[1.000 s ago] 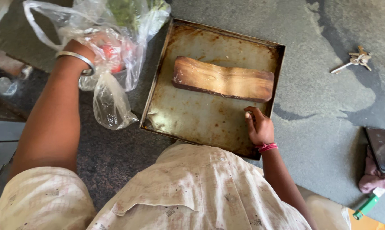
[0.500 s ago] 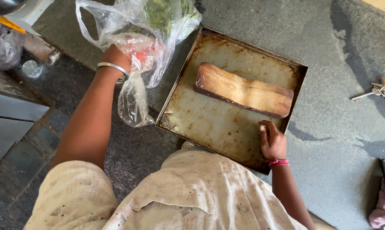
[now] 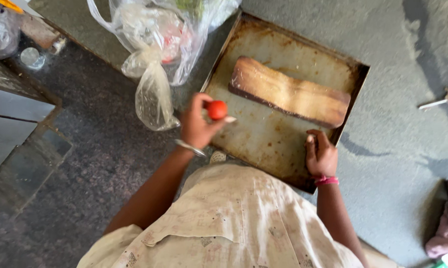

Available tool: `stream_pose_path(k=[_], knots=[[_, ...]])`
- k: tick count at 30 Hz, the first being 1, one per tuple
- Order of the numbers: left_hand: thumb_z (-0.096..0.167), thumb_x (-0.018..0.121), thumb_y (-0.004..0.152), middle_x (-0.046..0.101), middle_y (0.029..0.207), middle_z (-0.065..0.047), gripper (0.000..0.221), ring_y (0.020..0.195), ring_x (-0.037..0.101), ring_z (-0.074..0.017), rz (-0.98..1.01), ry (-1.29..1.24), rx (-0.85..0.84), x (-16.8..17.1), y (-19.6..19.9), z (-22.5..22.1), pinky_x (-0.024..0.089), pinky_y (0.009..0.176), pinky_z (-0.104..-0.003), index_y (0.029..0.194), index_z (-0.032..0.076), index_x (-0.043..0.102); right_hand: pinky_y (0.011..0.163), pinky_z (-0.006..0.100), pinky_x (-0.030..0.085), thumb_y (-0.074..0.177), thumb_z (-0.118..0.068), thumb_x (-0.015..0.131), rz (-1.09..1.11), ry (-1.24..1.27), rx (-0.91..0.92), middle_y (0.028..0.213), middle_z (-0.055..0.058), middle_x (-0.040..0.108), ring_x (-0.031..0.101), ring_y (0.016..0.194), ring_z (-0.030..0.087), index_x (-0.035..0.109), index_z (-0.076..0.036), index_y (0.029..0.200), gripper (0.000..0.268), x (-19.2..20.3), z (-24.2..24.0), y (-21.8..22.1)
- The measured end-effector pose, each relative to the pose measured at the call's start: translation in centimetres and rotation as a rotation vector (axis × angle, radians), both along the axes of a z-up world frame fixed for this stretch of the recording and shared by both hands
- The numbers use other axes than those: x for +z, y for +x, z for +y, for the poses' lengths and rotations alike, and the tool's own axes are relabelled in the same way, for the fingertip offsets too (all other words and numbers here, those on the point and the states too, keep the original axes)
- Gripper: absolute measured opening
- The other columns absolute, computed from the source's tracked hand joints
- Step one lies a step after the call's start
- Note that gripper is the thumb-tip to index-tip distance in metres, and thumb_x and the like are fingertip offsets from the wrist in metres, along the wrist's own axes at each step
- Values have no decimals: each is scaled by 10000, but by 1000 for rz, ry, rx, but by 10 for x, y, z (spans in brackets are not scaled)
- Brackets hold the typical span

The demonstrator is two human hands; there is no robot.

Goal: The person chops a tomato on a wooden board placed in a metal tray using a long knife.

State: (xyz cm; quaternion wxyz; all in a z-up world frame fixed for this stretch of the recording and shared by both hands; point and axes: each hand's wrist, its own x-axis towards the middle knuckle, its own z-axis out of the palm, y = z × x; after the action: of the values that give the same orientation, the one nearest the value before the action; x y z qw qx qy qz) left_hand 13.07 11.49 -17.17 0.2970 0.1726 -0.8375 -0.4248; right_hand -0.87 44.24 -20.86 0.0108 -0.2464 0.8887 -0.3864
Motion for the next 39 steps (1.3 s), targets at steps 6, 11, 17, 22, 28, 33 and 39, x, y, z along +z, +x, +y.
stream_pose_path(k=[6, 11, 17, 22, 28, 33, 39], knots=[[257, 949, 762, 711, 1092, -93, 616, 1000, 715, -215, -72, 327, -337, 4, -10, 62, 544, 861, -354, 1166, 67, 526, 657, 391, 534, 1070, -202, 588, 7, 3, 12, 787, 139, 691, 711, 723, 301, 683, -63, 1167, 194, -1, 3, 1], [166, 894, 854, 728, 1258, -139, 563, 1195, 732, -216, 31, 352, -491, 10, -9, 77, 578, 1036, -351, 1220, 60, 480, 644, 394, 525, 1081, -196, 581, -8, 4, 18, 766, 127, 678, 696, 697, 299, 673, -58, 1167, 187, -2, 3, -1], [198, 889, 871, 716, 1273, -152, 547, 1217, 723, -250, 16, 383, -472, -10, -10, 78, 580, 1060, -378, 1221, 55, 494, 646, 380, 530, 1094, -199, 574, -25, -30, 29, 758, 119, 680, 704, 692, 281, 670, -51, 1153, 186, -5, 5, -2], [395, 918, 743, 616, 1099, -176, 601, 1080, 509, -352, -92, -399, -272, -36, -10, 59, 421, 928, -476, 1091, 55, 565, 648, 379, 529, 1095, -202, 579, 3, -8, 37, 765, 121, 692, 710, 702, 282, 675, -48, 1142, 187, -5, 5, -5], [297, 911, 690, 630, 1004, -79, 506, 1026, 524, -336, -342, -400, -271, -43, 6, 52, 433, 879, -484, 1048, 130, 594, 645, 374, 531, 1093, -193, 594, -7, -26, 45, 764, 119, 688, 707, 692, 264, 672, -36, 1145, 182, -4, 7, -5], [231, 895, 656, 645, 1002, -53, 489, 1021, 540, -328, -396, -379, -267, -40, 3, 57, 432, 838, -483, 1029, 150, 590, 684, 347, 561, 1015, -129, 717, 22, -39, 54, 882, 153, 726, 724, 732, 248, 704, -28, 1059, 110, -5, 3, -4], [167, 873, 667, 653, 1004, -29, 448, 1034, 552, -311, -433, -406, -257, -38, -1, 61, 433, 823, -477, 1018, 171, 594, 776, 367, 585, 918, -144, 788, 128, 19, 378, 1007, 162, 730, 721, 879, 275, 727, -34, 1114, 233, -2, -32, 9]])
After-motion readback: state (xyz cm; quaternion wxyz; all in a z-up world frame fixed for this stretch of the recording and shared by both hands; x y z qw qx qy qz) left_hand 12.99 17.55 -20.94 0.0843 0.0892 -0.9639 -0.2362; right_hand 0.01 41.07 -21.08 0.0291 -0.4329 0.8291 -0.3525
